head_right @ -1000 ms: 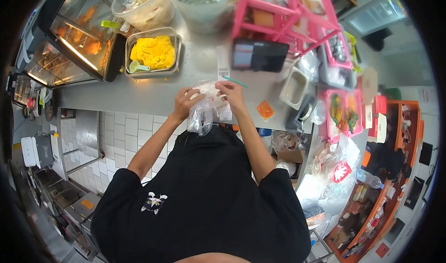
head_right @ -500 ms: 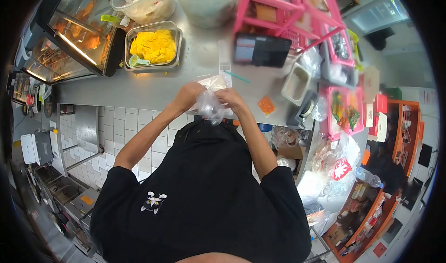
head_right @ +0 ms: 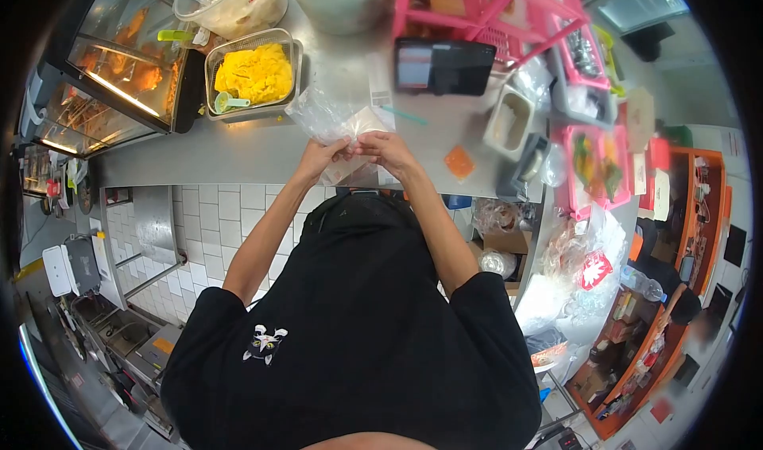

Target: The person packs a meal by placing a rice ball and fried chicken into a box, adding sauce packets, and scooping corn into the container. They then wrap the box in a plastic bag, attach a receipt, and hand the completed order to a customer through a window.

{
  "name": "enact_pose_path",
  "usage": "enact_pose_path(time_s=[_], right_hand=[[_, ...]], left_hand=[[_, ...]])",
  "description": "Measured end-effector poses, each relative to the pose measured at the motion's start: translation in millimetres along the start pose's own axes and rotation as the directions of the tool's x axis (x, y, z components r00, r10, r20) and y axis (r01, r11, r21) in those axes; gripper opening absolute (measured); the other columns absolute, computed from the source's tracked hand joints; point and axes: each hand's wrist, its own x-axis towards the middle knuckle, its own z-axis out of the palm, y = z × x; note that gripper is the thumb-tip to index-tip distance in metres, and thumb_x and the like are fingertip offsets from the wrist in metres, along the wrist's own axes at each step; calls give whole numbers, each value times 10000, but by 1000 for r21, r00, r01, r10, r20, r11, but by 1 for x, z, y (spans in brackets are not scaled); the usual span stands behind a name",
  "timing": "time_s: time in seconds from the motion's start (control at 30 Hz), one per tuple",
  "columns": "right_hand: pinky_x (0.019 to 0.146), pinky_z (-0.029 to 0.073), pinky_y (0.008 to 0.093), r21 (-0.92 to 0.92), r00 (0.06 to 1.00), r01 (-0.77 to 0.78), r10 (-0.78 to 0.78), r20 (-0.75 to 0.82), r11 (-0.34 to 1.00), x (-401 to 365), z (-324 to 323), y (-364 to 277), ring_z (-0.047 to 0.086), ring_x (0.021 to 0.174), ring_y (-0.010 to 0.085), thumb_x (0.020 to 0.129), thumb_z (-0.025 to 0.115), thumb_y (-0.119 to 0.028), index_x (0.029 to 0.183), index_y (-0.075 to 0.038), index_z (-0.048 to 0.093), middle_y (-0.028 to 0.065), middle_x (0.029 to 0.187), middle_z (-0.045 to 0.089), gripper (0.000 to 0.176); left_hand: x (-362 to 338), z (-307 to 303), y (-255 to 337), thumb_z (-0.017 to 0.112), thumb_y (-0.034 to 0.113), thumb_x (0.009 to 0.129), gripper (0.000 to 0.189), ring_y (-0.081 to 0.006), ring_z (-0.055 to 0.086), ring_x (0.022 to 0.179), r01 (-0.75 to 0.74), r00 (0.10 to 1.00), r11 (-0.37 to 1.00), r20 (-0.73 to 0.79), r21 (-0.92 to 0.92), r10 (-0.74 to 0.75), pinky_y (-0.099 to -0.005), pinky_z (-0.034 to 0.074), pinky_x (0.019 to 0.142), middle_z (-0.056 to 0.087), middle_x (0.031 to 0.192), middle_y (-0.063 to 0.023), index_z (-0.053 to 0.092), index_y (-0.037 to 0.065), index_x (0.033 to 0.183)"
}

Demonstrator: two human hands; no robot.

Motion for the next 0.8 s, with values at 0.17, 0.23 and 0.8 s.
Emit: enact_pose_path(time_s=[0.17,0.23,0.8], right_hand=[[604,397,211,79,1000,-28,29,-5,996,5,-3,3,650,816,95,907,632,-188,1005,-63,646,30,883,691,159],[601,390,203,106,1000,-28,29,-9,994,1,5,-2,649,816,96,909,630,-190,1003,-62,645,34,888,693,160],[731,497,406,-924,680,253,-732,-41,287,12,19,15,641,803,357,813,645,-92,885,18,667,185,847,649,133]], left_hand=[[1,-3,-2,680,190,884,168,-94,582,614,-11,1000,1000,9,4,11,-228,401,550,668,714,-50,673,27,844],[1,-3,-3,681,190,885,168,-89,573,617,-21,1000,1000,6,9,21,-229,400,550,664,714,-46,671,28,844],[-5,21,-16,583,46,858,128,-143,656,583,-286,921,942,-221,176,320,-279,539,520,660,682,-82,646,-36,932]])
